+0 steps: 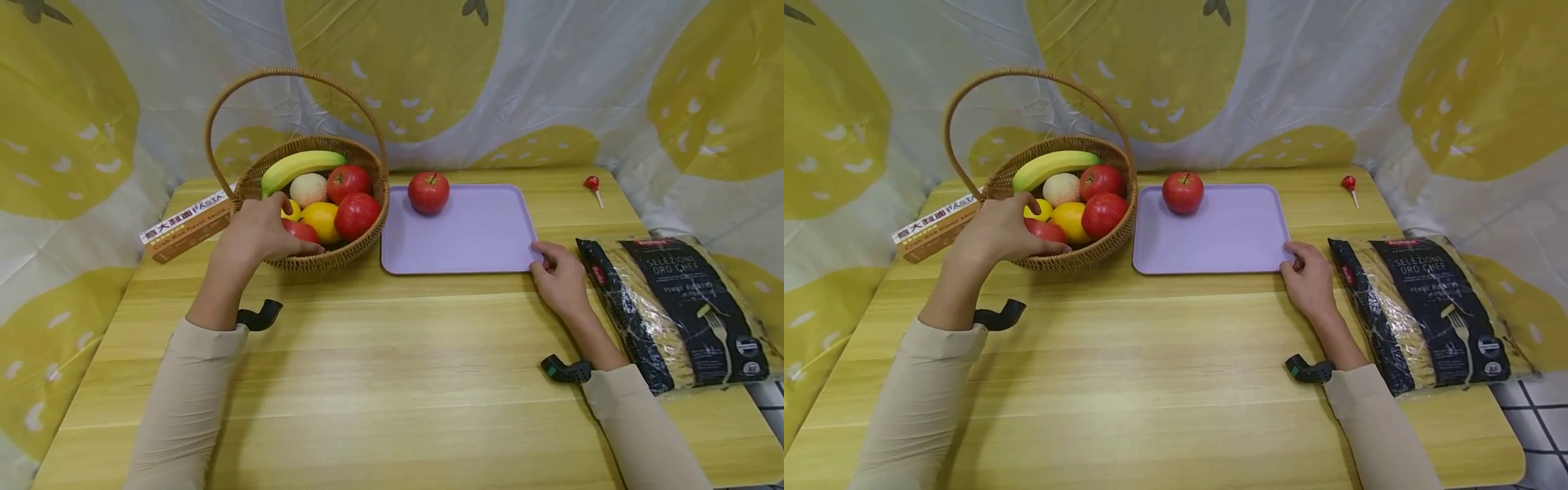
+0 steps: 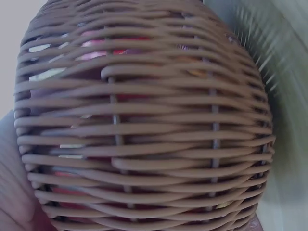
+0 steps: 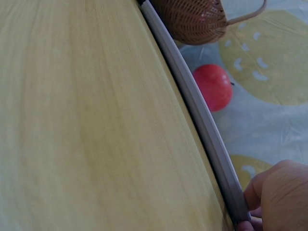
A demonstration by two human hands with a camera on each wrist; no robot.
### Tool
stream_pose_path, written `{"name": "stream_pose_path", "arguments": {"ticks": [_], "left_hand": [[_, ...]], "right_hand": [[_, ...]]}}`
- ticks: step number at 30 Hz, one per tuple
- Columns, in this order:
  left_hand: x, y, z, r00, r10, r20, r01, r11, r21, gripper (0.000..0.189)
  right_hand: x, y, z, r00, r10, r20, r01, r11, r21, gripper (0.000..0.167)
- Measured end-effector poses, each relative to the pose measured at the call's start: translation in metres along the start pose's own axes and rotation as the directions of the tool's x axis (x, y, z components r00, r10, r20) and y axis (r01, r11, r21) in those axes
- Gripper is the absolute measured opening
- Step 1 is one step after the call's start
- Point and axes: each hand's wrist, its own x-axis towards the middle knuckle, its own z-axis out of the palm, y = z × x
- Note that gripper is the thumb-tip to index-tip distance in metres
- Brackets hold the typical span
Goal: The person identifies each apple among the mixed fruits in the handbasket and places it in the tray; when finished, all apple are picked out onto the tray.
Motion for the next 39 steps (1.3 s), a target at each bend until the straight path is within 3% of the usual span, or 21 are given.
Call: {"name": "stream_pose_path", "arguments": {"ticks": [10,16,25,31,35,39], "left_hand": [[-0.004,-0.001,0.005,0.986,0.059,-0.157,-0.073,0.993,-0.089,0.097],[-0.011,0.003,0.005,0.946,0.108,-0.305,-0.161,0.975,-0.153,0.092],[-0.015,0.017,0.007,0.9,0.105,-0.423,-0.226,0.942,-0.247,0.088],[-0.016,0.033,0.01,0.882,0.097,-0.462,-0.285,0.889,-0.358,0.08],[-0.011,0.047,0.016,0.868,0.142,-0.475,-0.355,0.847,-0.396,0.076],[-0.003,0.065,0.025,0.849,0.211,-0.485,-0.422,0.824,-0.379,0.073]], "right_hand": [[-0.001,-0.001,0.0,1.0,0.002,0.004,-0.002,1.0,0.008,0.039],[0.0,-0.002,0.0,1.0,-0.003,0.002,0.003,1.0,0.007,0.039],[-0.002,-0.001,0.0,1.0,-0.005,0.008,0.005,1.0,-0.004,0.039],[-0.002,-0.002,0.001,1.0,-0.005,-0.001,0.005,1.0,0.002,0.039],[-0.001,-0.003,0.0,1.0,-0.005,-0.005,0.005,1.0,-0.001,0.04],[-0.002,-0.001,0.001,1.0,0.002,0.001,-0.002,1.0,0.0,0.04]]}}
